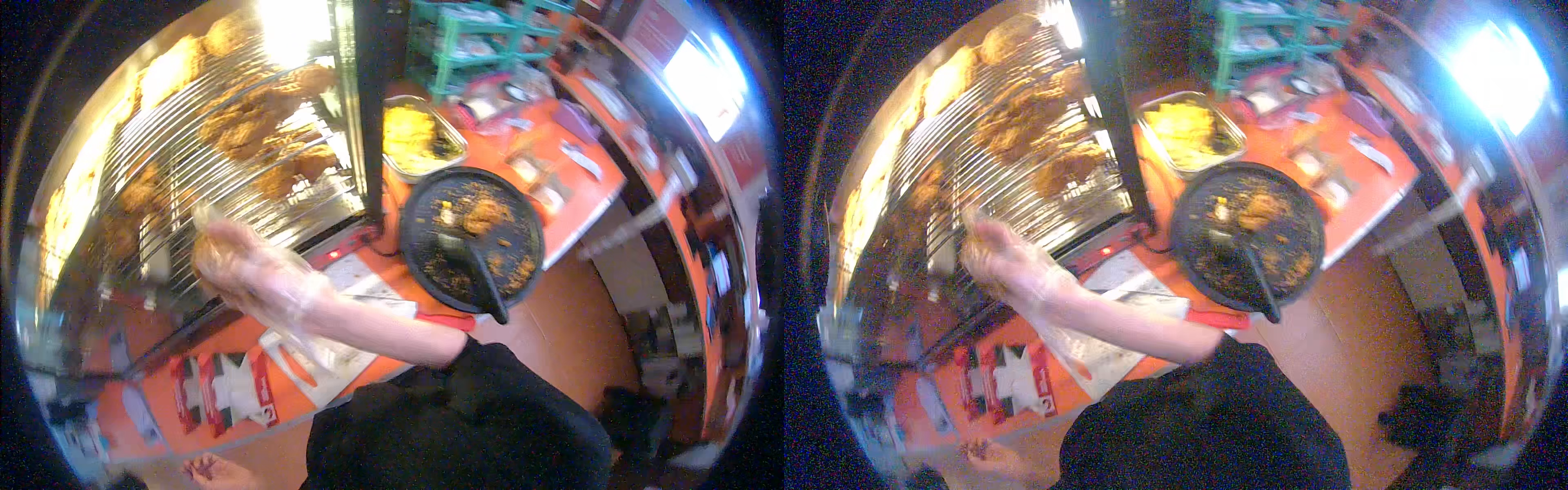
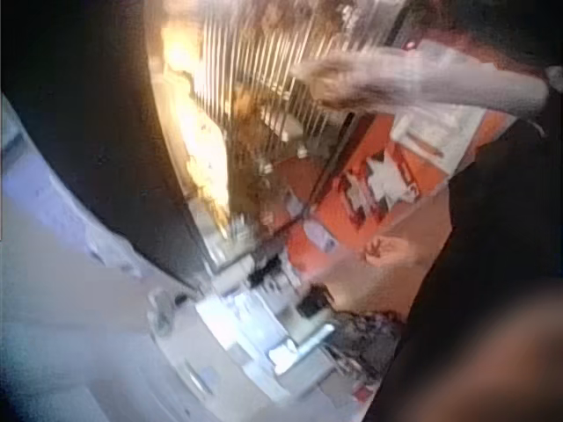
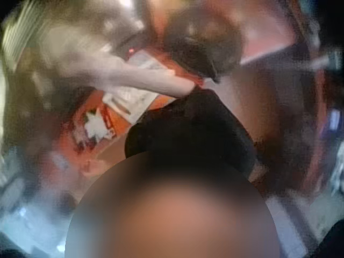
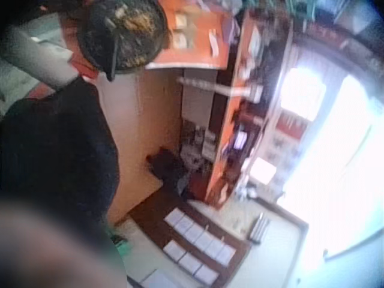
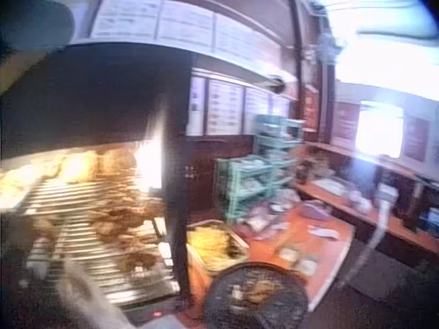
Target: The person processes a food order by retrieving a receipt, wrapping rice balls in paper, and packing fried chicken and rice balls into takeaway boxes. They then place the boxes into a plastic bag and organize items on the counter.
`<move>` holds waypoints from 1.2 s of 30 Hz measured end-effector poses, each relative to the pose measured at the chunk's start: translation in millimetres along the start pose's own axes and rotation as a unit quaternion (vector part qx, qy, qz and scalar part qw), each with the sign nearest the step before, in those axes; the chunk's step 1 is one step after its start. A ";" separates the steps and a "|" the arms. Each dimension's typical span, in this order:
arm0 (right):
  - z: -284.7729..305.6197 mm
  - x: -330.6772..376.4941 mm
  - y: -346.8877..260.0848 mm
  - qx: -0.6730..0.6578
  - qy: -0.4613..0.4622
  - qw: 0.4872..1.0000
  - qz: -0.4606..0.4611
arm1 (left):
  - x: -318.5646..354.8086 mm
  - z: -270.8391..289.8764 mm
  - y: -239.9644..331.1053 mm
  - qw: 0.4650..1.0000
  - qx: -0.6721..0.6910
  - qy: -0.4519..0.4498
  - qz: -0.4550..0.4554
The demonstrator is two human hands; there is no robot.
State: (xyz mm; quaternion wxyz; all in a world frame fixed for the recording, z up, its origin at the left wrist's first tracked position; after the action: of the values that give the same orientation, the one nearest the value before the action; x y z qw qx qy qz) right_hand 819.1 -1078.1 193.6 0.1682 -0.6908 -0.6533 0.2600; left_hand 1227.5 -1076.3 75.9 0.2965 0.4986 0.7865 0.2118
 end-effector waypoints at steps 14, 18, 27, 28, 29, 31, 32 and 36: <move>256.4 328.9 -169.7 0.643 0.662 0.342 -0.178 | 34.2 -96.3 -104.0 0.979 -0.112 0.112 0.127; 129.4 265.8 -184.8 0.739 0.623 0.228 0.117 | 42.8 -119.6 -76.5 0.996 -0.063 0.043 0.046; -18.0 -108.0 -37.5 0.907 0.032 0.382 0.175 | 64.6 -34.8 12.0 0.976 -0.056 0.195 -0.082; -1.0 -164.8 -21.0 0.897 0.049 0.438 0.037 | 68.6 -27.5 22.6 0.978 -0.054 0.168 -0.107; 9.3 -205.4 -20.1 0.883 0.070 0.464 -0.005 | 79.3 -0.9 29.0 0.963 -0.091 0.235 -0.094; 31.4 -264.0 -16.4 0.899 0.105 0.420 -0.059 | 101.0 46.6 50.2 0.923 -0.161 0.338 -0.087; 37.7 -284.8 -16.5 0.898 0.123 0.416 -0.068 | 116.2 72.5 60.8 0.885 -0.198 0.414 -0.074; 62.5 -312.0 -22.1 0.888 0.173 0.418 -0.078 | 133.8 117.5 96.5 0.848 -0.236 0.457 -0.128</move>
State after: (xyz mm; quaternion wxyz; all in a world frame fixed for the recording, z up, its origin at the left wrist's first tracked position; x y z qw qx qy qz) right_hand 761.4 -1391.8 199.4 0.8173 -0.1337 -0.0672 0.5564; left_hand 1327.0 -910.3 16.1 0.0364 0.1551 0.8164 0.5550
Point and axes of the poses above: each hand's wrist, its own x-axis away from the middle knuckle, its own z-axis out of the back of the hand, y = z × x, the point moved 10 cm from there along -x, towards the middle knuckle, and after that the axes turned 5 degrees about -z, right-handed, at the moved point
